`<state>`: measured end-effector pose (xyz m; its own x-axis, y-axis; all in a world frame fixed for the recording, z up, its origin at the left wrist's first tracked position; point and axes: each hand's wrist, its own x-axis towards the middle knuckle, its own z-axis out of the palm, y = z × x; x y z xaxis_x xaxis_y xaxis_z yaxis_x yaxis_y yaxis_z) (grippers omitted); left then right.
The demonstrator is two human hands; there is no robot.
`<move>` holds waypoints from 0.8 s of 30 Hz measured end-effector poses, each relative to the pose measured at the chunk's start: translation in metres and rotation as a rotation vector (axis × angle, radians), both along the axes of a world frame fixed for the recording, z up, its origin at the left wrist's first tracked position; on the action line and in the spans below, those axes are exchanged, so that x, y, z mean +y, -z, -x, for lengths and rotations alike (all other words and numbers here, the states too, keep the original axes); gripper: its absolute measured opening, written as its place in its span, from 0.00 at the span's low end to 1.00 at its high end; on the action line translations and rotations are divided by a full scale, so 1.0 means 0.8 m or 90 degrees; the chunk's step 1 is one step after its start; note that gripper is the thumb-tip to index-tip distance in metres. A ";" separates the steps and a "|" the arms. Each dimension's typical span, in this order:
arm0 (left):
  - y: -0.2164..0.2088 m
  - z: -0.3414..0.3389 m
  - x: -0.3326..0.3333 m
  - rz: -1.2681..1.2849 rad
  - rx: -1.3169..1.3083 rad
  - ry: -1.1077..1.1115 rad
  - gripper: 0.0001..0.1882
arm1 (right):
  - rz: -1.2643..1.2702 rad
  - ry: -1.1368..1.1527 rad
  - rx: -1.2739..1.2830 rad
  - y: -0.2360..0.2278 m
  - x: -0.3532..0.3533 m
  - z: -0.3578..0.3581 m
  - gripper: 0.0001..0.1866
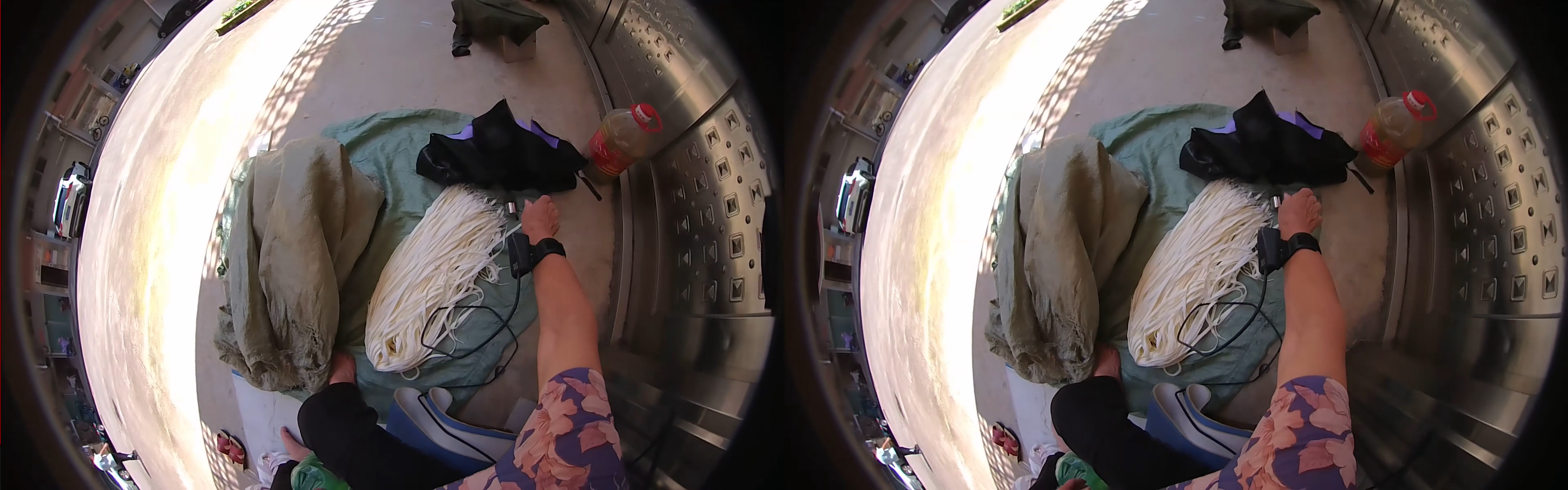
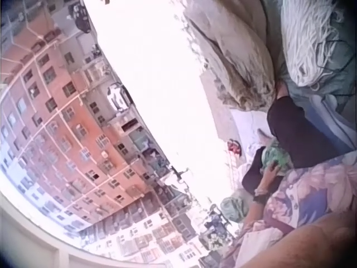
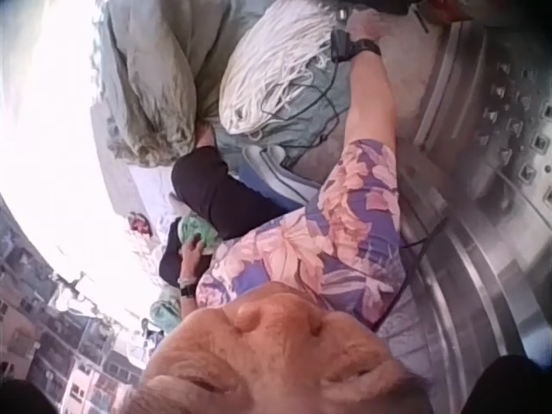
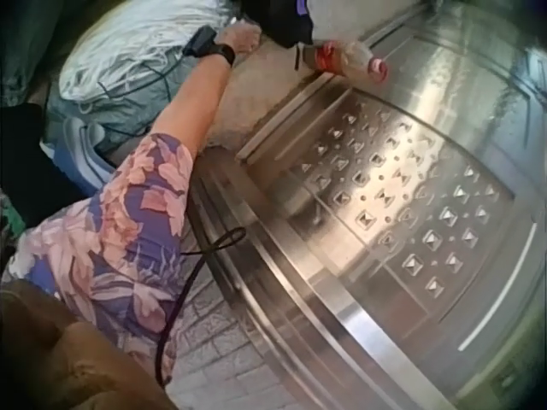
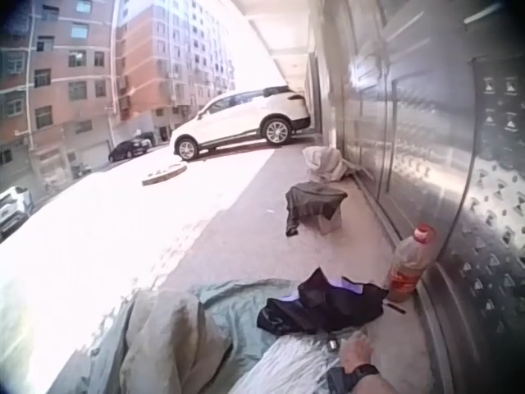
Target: Tying and organizing a bundle of white shoe laces.
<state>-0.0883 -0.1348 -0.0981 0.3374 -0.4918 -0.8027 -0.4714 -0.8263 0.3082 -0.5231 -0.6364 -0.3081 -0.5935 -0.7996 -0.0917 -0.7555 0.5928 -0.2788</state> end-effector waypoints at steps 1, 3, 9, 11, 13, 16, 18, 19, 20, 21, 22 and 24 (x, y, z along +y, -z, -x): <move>-0.007 0.001 0.004 -0.002 -0.012 0.014 0.20 | 0.010 0.008 0.007 0.033 0.021 -0.011 0.19; -0.016 0.000 0.016 -0.014 -0.030 0.047 0.20 | -0.052 -0.052 -0.054 0.066 0.068 -0.028 0.13; -0.011 -0.030 0.061 0.069 0.060 -0.233 0.20 | -0.148 -0.330 -0.103 0.093 0.185 -0.031 0.10; -0.008 -0.040 0.081 0.110 0.066 -0.221 0.21 | -0.252 -0.468 -0.147 0.103 0.212 -0.013 0.13; 0.015 -0.062 0.126 0.177 0.112 -0.293 0.15 | -0.284 -0.528 -0.183 0.108 0.223 0.011 0.13; -0.011 -0.058 0.135 0.246 0.075 -0.254 0.14 | -0.349 -0.602 -0.244 0.079 0.234 0.006 0.14; -0.036 -0.055 0.152 0.275 0.056 -0.297 0.16 | -0.359 -0.627 -0.251 0.039 0.224 -0.012 0.14; -0.053 -0.053 0.164 0.286 0.054 -0.316 0.16 | -0.275 -0.678 -0.246 0.026 0.226 -0.026 0.13; -0.069 -0.050 0.172 0.304 0.044 -0.340 0.17 | -0.185 -0.736 -0.248 0.015 0.220 -0.044 0.13; -0.083 -0.047 0.180 0.311 0.043 -0.358 0.17 | -0.197 -0.707 -0.295 -0.002 0.218 -0.061 0.13; -0.101 -0.047 0.194 0.320 0.028 -0.385 0.17 | -0.213 -0.690 -0.349 -0.020 0.219 -0.085 0.14; -0.113 -0.046 0.222 0.361 0.015 -0.418 0.17 | -0.226 -0.663 -0.453 -0.050 0.218 -0.120 0.09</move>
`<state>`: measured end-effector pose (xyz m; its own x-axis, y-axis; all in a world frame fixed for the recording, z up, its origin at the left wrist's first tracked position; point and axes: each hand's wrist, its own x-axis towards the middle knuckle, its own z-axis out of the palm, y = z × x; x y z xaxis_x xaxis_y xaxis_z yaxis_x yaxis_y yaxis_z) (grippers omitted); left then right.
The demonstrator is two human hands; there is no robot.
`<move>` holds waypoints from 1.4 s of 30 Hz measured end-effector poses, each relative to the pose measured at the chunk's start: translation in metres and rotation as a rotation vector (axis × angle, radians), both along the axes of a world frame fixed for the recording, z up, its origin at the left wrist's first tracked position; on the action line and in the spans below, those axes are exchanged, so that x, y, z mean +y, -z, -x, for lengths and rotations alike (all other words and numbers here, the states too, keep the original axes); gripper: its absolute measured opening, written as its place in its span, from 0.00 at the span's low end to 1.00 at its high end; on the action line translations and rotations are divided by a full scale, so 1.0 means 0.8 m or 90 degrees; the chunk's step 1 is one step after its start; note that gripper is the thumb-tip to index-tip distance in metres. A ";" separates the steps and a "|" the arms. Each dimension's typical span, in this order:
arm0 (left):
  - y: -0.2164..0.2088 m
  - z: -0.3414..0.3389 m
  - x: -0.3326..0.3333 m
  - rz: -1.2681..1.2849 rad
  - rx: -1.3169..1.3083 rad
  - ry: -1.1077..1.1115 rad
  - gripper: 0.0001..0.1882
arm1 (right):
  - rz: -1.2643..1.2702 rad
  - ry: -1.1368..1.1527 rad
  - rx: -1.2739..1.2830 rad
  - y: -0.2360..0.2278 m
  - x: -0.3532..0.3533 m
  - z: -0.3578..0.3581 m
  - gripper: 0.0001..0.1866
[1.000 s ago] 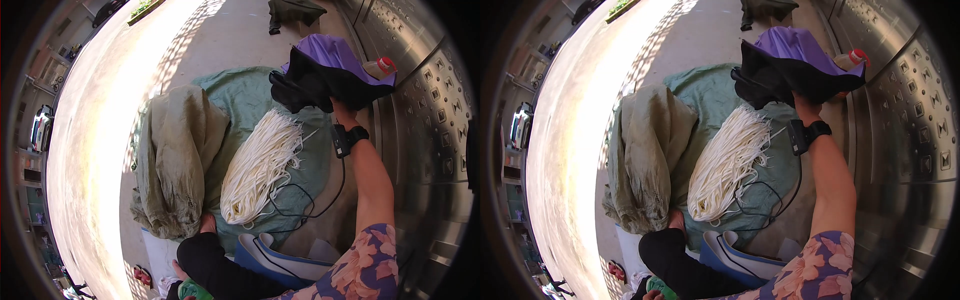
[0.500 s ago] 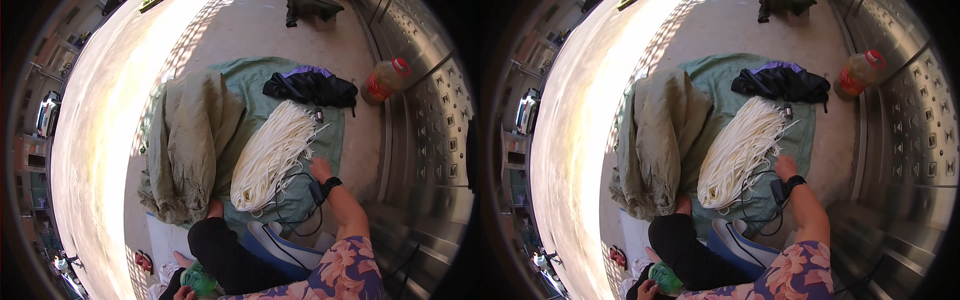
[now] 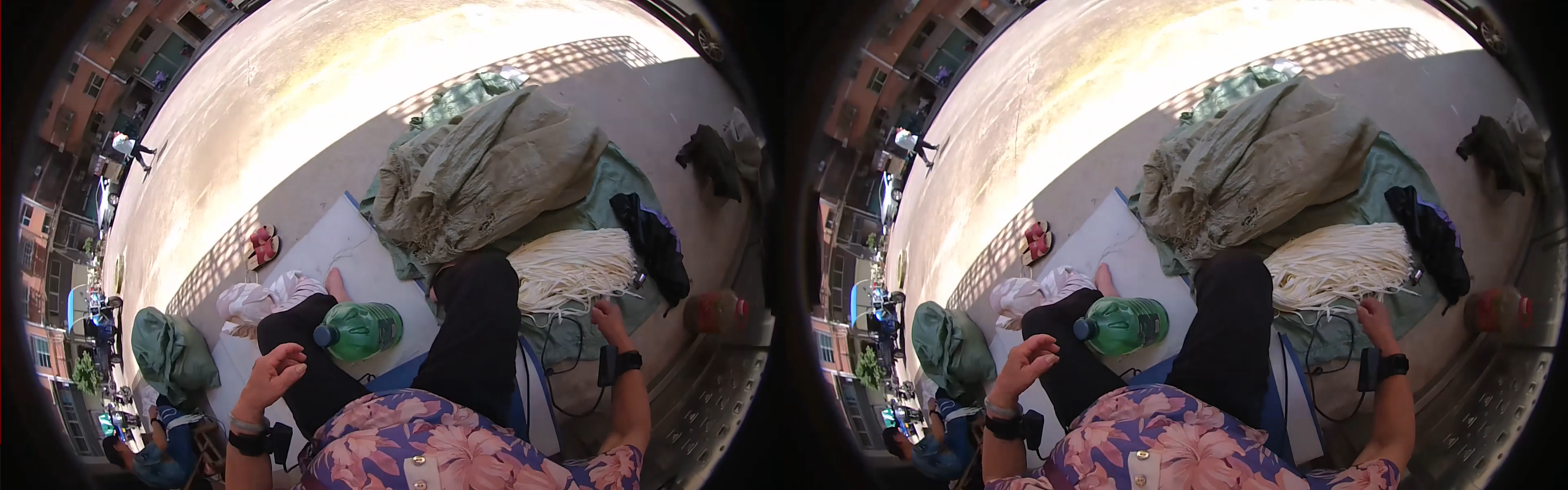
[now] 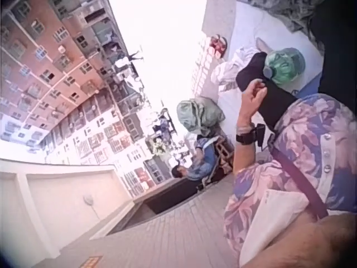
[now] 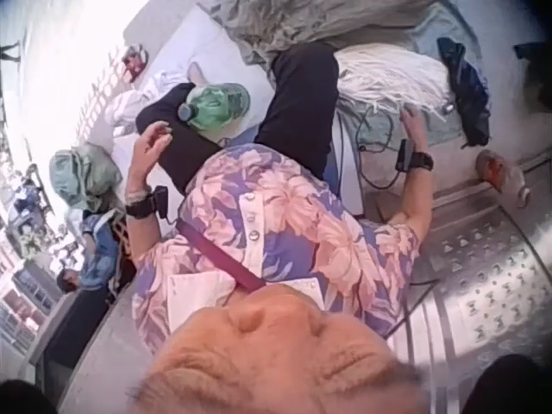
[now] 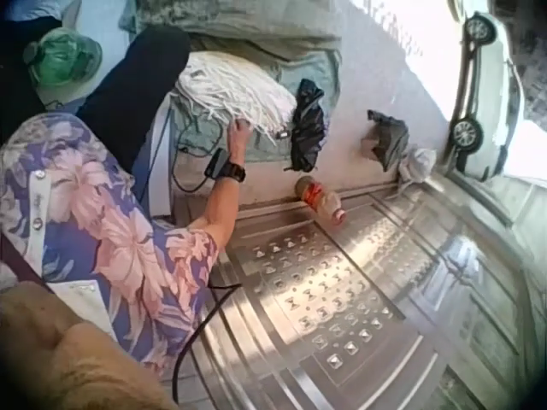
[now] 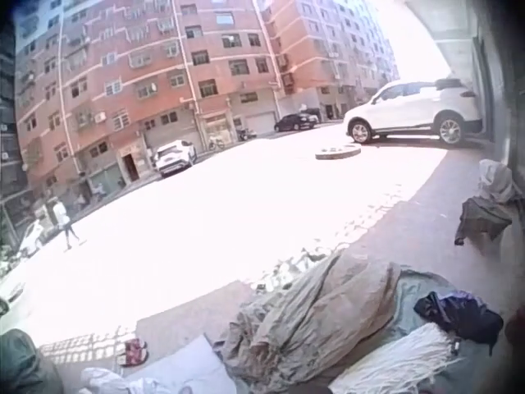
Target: Tying and organizing a bundle of white shoe laces.
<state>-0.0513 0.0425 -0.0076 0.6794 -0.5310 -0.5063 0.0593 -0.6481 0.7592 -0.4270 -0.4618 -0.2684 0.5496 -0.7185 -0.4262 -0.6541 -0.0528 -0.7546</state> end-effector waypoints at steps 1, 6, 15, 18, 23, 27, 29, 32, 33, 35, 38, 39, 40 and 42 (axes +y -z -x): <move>-0.001 -0.005 0.008 0.019 0.000 -0.004 0.17 | -0.009 -0.003 0.013 -0.010 -0.009 -0.003 0.08; -0.003 0.003 0.107 0.092 0.023 -0.186 0.16 | -0.029 -0.132 -0.004 -0.080 0.004 -0.122 0.07; 0.086 0.014 0.267 0.120 0.092 -0.452 0.16 | -0.058 -0.226 0.023 -0.128 0.040 -0.224 0.07; 0.131 0.004 0.301 0.072 0.133 -0.529 0.17 | -0.076 -0.159 0.054 -0.153 0.050 -0.234 0.08; 0.202 -0.043 0.316 0.096 0.190 -0.562 0.17 | -0.167 -0.051 0.033 -0.149 -0.023 -0.191 0.06; 0.261 -0.070 0.332 0.131 0.154 -0.630 0.11 | 0.050 -0.401 0.152 -0.255 0.095 -0.220 0.18; 0.289 -0.092 0.328 0.115 0.043 -0.616 0.10 | -0.036 -0.338 0.231 -0.272 0.124 -0.225 0.18; 0.316 -0.127 0.323 0.135 0.028 -0.631 0.11 | -0.046 -0.235 0.265 -0.277 0.148 -0.218 0.17; 0.328 -0.139 0.327 0.155 0.009 -0.654 0.11 | -0.056 -0.205 0.268 -0.277 0.154 -0.216 0.17; 0.322 -0.159 0.347 0.116 -0.057 -0.685 0.11 | -0.094 -0.158 0.273 -0.274 0.163 -0.214 0.16; 0.326 -0.243 0.348 0.063 -0.119 -0.675 0.15 | -0.105 -0.027 0.275 -0.298 0.177 -0.183 0.16; 0.316 -0.263 0.364 -0.024 -0.225 -0.666 0.19 | -0.114 -0.036 0.271 -0.286 0.174 -0.183 0.16; 0.298 -0.285 0.368 -0.106 -0.328 -0.643 0.22 | -0.087 -0.007 0.297 -0.286 0.174 -0.175 0.16; 0.253 -0.328 0.358 -0.142 -0.241 -0.581 0.33 | -0.061 0.056 0.371 -0.295 0.158 -0.134 0.16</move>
